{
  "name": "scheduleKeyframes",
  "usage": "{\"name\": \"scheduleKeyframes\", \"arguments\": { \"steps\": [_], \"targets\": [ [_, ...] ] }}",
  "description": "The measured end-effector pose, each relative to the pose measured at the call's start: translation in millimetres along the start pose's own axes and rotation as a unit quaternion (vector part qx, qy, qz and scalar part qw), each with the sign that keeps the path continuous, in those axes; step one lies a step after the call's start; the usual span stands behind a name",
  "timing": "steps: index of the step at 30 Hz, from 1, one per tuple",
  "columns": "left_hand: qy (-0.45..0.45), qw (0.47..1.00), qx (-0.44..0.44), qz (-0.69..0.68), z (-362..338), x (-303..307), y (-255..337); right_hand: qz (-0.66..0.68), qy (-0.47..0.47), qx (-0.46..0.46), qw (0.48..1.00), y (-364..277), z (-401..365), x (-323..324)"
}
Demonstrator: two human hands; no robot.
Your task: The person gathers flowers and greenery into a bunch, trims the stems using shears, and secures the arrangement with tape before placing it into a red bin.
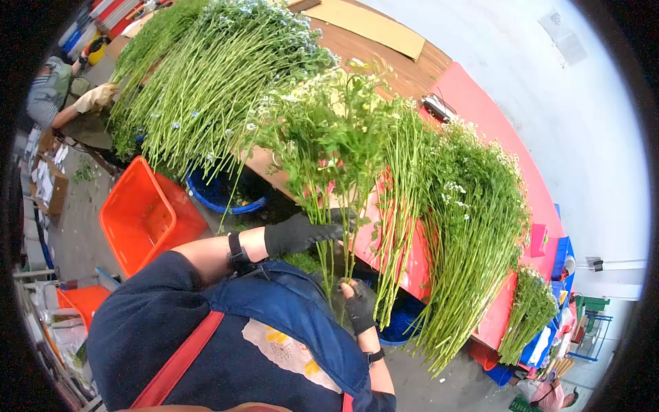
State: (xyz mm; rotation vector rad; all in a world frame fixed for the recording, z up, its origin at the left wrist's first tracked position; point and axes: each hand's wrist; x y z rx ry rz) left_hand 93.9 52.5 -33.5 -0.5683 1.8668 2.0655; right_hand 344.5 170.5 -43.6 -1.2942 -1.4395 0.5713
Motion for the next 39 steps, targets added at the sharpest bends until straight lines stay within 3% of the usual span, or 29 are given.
{"name": "scheduleKeyframes", "arguments": {
  "steps": [1,4,8,9,11,13,16,18,19,20,23,30,32,34,36,39],
  "targets": [
    [0.002,0.999,-0.002,0.046,-2.0,-0.2,-0.7,0.047,0.01,-0.004,0.999,-1.1,3.5,-2.9],
    [0.011,0.996,-0.082,0.015,2.7,-22.2,8.0,-0.251,-0.019,0.063,0.966,2.4,19.8,-5.3],
    [-0.003,0.986,0.033,0.162,-8.5,-20.4,15.6,-0.374,-0.027,0.122,0.919,-8.0,32.2,-20.8],
    [-0.009,0.99,0.001,0.138,-9.7,-14.1,-1.9,-0.367,-0.05,0.106,0.923,-12.9,33.1,-24.4],
    [-0.017,0.996,0.016,-0.081,-16.6,-4.1,-25.3,-0.379,-0.075,0.078,0.919,-0.3,41.6,-31.8],
    [-0.019,0.996,0.024,-0.087,-28.1,-3.3,-28.8,-0.37,-0.12,0.011,0.921,-10.1,46.5,-35.9],
    [-0.024,0.996,0.044,-0.077,-44.5,2.3,-30.8,-0.308,-0.14,0.065,0.939,16.0,60.3,-42.3],
    [-0.024,0.997,0.061,-0.036,-62.0,10.5,-26.5,-0.358,-0.169,0.04,0.917,-4.1,58.3,-33.0],
    [-0.021,0.997,0.072,-0.003,-74.5,15.0,-22.8,-0.335,-0.213,-0.033,0.917,-12.9,53.8,-29.9],
    [-0.017,0.996,0.081,0.019,-82.5,19.9,-21.5,-0.312,-0.143,0.025,0.939,10.6,48.4,-29.3],
    [0.008,0.989,0.101,0.104,-106.2,31.2,-14.8,-0.269,-0.08,0.029,0.959,25.0,21.1,-13.1],
    [0.143,0.946,0.057,0.285,-72.5,61.8,3.3,-0.232,-0.096,0.007,0.968,21.1,27.7,-3.9],
    [0.196,0.946,0.062,0.249,-61.5,68.7,23.6,-0.244,-0.108,-0.018,0.963,24.1,27.2,-3.6],
    [0.262,0.953,0.089,0.126,-62.9,60.3,59.2,-0.224,-0.093,-0.03,0.97,21.6,27.2,-6.0],
    [0.194,0.969,0.017,0.154,-82.5,108.3,34.4,-0.223,-0.054,-0.006,0.973,23.9,31.2,-8.8],
    [0.215,0.976,-0.008,-0.032,-88.7,108.5,52.0,-0.265,-0.015,0.07,0.961,26.5,45.4,-12.9]
  ]
}}
Point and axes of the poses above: each hand's wrist, its own z-axis towards the middle knuckle, its own x-axis out of the back of the hand, y = z × x, and after that the axes turned 13 degrees about -y, right-handed
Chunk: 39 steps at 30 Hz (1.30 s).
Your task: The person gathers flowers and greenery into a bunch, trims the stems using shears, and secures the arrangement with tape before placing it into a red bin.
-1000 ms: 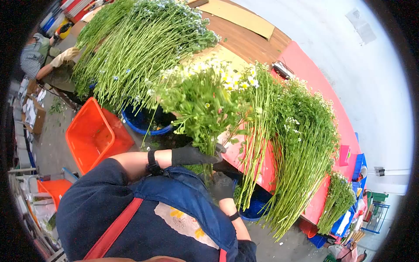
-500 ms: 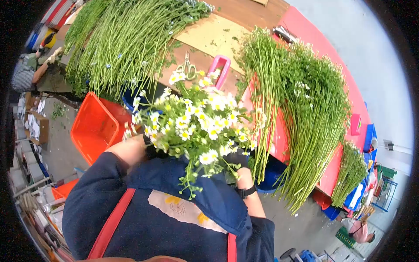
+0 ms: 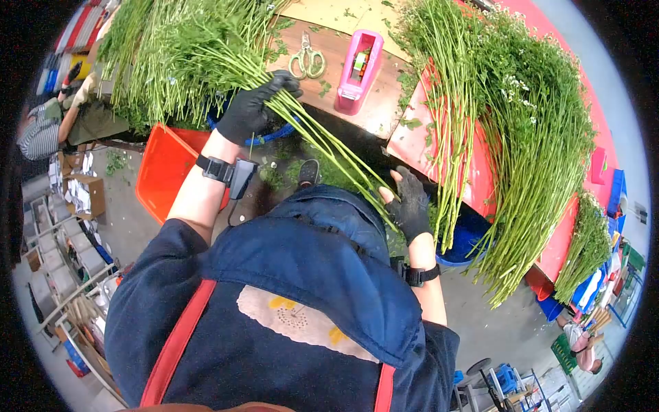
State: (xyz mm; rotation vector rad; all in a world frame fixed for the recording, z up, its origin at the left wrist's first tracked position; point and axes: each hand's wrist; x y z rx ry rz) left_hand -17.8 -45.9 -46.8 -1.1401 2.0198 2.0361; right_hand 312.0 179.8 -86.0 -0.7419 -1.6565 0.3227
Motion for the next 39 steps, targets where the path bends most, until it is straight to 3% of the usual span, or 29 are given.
{"name": "scheduleKeyframes", "arguments": {
  "steps": [1,2,5,7,12,17,19,21,23,25,27,29,31,33,34,35,36,37,39],
  "targets": [
    [0.03,0.995,0.026,-0.096,-4.3,-13.0,14.2,0.004,-0.007,0.003,1.0,-6.8,5.6,4.2],
    [0.05,0.998,0.028,0.034,-9.1,-23.6,21.6,0.088,-0.054,-0.009,0.995,-13.0,9.4,9.3],
    [0.008,0.993,-0.037,0.116,-12.6,-12.2,13.0,0.284,-0.211,-0.041,0.934,-27.6,15.9,22.9],
    [-0.01,0.982,-0.076,0.17,-14.0,-11.7,13.2,0.285,-0.241,-0.032,0.927,-27.8,16.8,22.1],
    [0.095,0.99,-0.012,-0.108,-4.2,-14.8,11.5,0.33,-0.266,-0.046,0.905,-30.8,18.6,25.4],
    [0.161,0.975,-0.028,-0.148,-2.4,-14.7,-8.4,0.308,-0.279,-0.036,0.909,-24.0,15.5,14.1],
    [0.212,0.938,-0.024,-0.273,4.0,-5.2,-14.9,0.308,-0.271,-0.045,0.911,-22.3,13.3,13.1],
    [0.171,0.945,-0.011,-0.278,2.7,0.0,-16.9,0.357,-0.253,-0.029,0.899,-12.1,8.5,0.3],
    [0.147,0.972,-0.026,-0.181,2.2,-18.6,-10.3,0.244,-0.193,0.011,0.95,-1.5,2.1,-10.9],
    [0.144,0.98,-0.036,-0.128,3.6,-30.9,-8.7,0.144,-0.171,-0.039,0.974,-7.9,-1.4,7.6],
    [0.193,0.968,-0.016,-0.16,7.8,-38.8,-7.1,0.112,-0.06,-0.068,0.99,-6.3,-4.9,35.5],
    [0.178,0.971,-0.03,-0.154,8.6,-35.6,-12.8,0.205,0.044,-0.145,0.967,15.8,-12.5,58.6],
    [0.195,0.972,-0.036,-0.125,11.0,-48.5,-12.2,0.163,0.194,-0.168,0.953,53.3,-21.7,84.3],
    [0.129,0.987,-0.072,-0.057,7.0,-37.4,-31.7,0.024,0.284,-0.152,0.946,99.3,-37.4,113.4],
    [0.13,0.988,-0.047,0.067,0.8,-48.6,-27.7,0.164,0.298,-0.225,0.913,128.1,-46.5,120.0],
    [0.14,0.971,-0.017,0.192,-3.7,-59.5,-22.4,0.067,0.281,-0.272,0.918,143.6,-50.1,135.2],
    [0.122,0.967,-0.006,0.226,-3.8,-52.5,-31.3,0.112,0.262,-0.345,0.894,119.4,-48.6,154.3],
    [0.104,0.961,0.008,0.257,-3.6,-35.3,-50.5,-0.036,0.257,-0.349,0.9,150.3,-55.1,153.3],
    [0.038,0.978,-0.014,0.204,-14.9,-19.9,-74.3,-0.107,0.212,-0.369,0.898,171.7,-64.1,158.9]
  ]
}}
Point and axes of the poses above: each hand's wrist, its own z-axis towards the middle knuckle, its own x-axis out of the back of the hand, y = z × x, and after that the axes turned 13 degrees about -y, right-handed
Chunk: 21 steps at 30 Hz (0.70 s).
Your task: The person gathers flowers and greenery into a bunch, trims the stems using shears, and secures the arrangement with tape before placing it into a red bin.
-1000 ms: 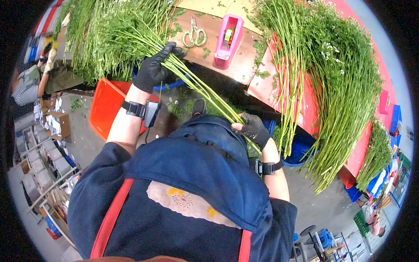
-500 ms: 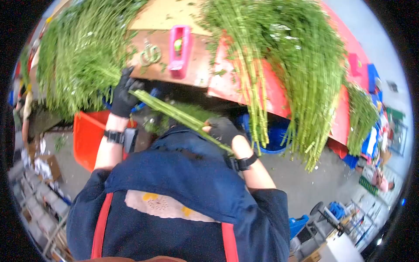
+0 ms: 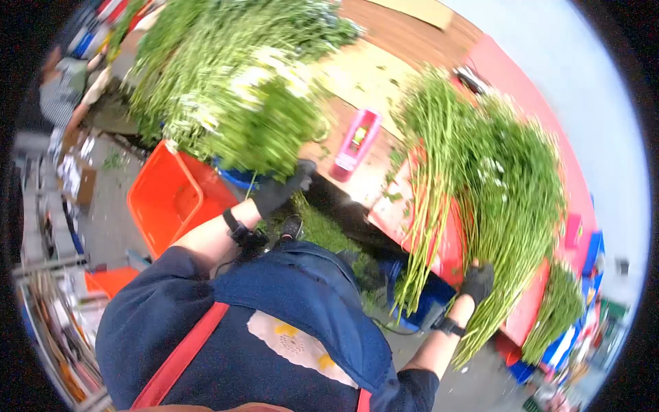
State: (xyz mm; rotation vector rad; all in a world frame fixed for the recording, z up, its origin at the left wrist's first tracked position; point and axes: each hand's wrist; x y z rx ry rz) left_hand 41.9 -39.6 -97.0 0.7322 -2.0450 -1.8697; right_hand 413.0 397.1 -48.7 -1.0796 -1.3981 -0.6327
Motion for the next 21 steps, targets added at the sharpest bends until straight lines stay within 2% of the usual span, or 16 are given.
{"name": "scheduleKeyframes", "arguments": {
  "steps": [1,2,9,13,16,18,20,21],
  "targets": [
    [-0.006,1.0,0.008,0.017,-12.0,1.2,-6.2,-0.024,0.024,0.003,0.999,-14.8,-5.2,6.2],
    [-0.011,0.999,0.019,0.037,-23.6,1.9,-13.5,-0.056,-0.009,-0.05,0.997,-28.7,-8.4,14.5],
    [0.003,0.978,0.085,0.192,-92.6,19.0,-64.1,-0.117,0.002,-0.001,0.993,-7.0,5.0,-2.3],
    [0.025,0.951,0.054,0.302,-82.7,18.6,-82.5,-0.076,-0.02,-0.015,0.997,8.0,17.5,-9.0],
    [0.039,0.923,0.009,0.381,-51.6,11.0,-71.5,-0.052,0.029,0.052,0.997,27.7,16.8,-18.0],
    [0.044,0.926,-0.007,0.375,-36.4,-0.4,-42.7,-0.07,0.038,0.056,0.995,24.9,10.5,-13.3],
    [0.069,0.971,0.049,0.222,-35.4,-13.9,-9.4,-0.051,0.036,0.037,0.997,23.1,6.4,-12.3],
    [0.103,0.983,0.027,0.149,-33.1,-15.5,-18.2,-0.039,0.048,0.033,0.998,23.0,4.4,-14.0]
  ]
}}
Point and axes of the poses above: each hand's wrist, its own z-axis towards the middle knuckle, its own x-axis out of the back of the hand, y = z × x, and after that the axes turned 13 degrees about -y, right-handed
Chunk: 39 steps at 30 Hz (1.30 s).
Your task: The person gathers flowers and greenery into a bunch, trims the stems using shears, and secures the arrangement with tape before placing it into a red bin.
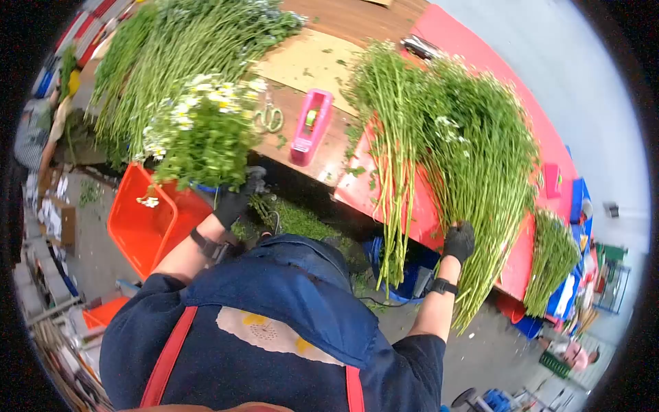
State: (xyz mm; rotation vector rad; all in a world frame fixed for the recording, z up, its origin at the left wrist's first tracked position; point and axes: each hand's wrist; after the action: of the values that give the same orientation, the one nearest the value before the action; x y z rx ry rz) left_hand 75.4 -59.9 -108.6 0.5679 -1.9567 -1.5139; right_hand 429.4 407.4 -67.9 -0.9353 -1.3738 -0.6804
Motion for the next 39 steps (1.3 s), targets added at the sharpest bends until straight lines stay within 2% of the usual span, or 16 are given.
{"name": "scheduleKeyframes", "arguments": {
  "steps": [1,2,5,12,14,16,18,20,23,25,27,30,33,34,37,39],
  "targets": [
    [0.035,0.996,-0.006,-0.077,1.9,-3.3,-2.0,0.011,0.011,-0.002,1.0,1.6,-1.0,-3.2],
    [0.05,0.993,0.051,-0.097,0.3,0.5,-4.0,-0.013,0.048,0.019,0.999,4.2,-2.7,-6.7],
    [0.032,0.988,-0.008,-0.154,-4.8,-8.1,32.7,0.09,0.054,0.013,0.994,-35.3,-24.6,16.6],
    [-0.026,0.976,0.029,-0.213,-5.8,-17.3,37.4,0.149,-0.091,0.159,0.972,-101.4,-39.3,-14.3],
    [-0.055,0.875,0.024,-0.48,-11.7,-22.2,43.2,0.157,-0.115,0.21,0.958,-113.3,-34.7,-34.3],
    [-0.047,0.952,0.016,-0.301,-16.7,-19.6,18.3,0.185,-0.15,0.242,0.941,-134.8,-36.0,-45.6],
    [-0.039,0.998,0.031,0.05,-27.6,-21.8,-73.1,0.202,-0.172,0.282,0.922,-156.8,-42.9,-55.6],
    [-0.036,0.997,0.01,0.069,-42.0,-15.5,-101.7,0.207,-0.204,0.314,0.904,-178.9,-54.3,-59.3],
    [-0.001,0.998,-0.017,0.063,-42.8,-1.1,-52.7,0.177,-0.269,0.345,0.882,-212.6,-72.9,-52.5],
    [0.03,0.97,-0.054,-0.237,-41.0,11.9,20.6,0.181,-0.318,0.34,0.866,-238.9,-88.3,-39.2],
    [0.093,0.959,-0.136,-0.229,-34.8,43.2,36.5,0.186,-0.345,0.343,0.853,-264.8,-98.3,-34.0],
    [0.137,0.917,-0.063,-0.368,-36.9,98.5,28.4,0.2,-0.368,0.372,0.829,-310.9,-108.1,-33.6],
    [0.096,0.865,-0.071,-0.488,-39.3,149.5,30.2,0.213,-0.378,0.372,0.82,-376.9,-115.6,-41.7],
    [0.125,0.886,-0.035,-0.446,-44.2,158.5,52.5,0.225,-0.357,0.41,0.808,-402.1,-115.4,-45.2],
    [0.101,0.858,-0.005,-0.504,-47.3,188.7,24.5,0.254,-0.358,0.415,0.797,-485.5,-107.7,-58.3],
    [0.08,0.877,0.012,-0.474,-52.2,204.5,-2.1,0.3,-0.371,0.385,0.79,-542.0,-90.8,-86.0]
  ]
}}
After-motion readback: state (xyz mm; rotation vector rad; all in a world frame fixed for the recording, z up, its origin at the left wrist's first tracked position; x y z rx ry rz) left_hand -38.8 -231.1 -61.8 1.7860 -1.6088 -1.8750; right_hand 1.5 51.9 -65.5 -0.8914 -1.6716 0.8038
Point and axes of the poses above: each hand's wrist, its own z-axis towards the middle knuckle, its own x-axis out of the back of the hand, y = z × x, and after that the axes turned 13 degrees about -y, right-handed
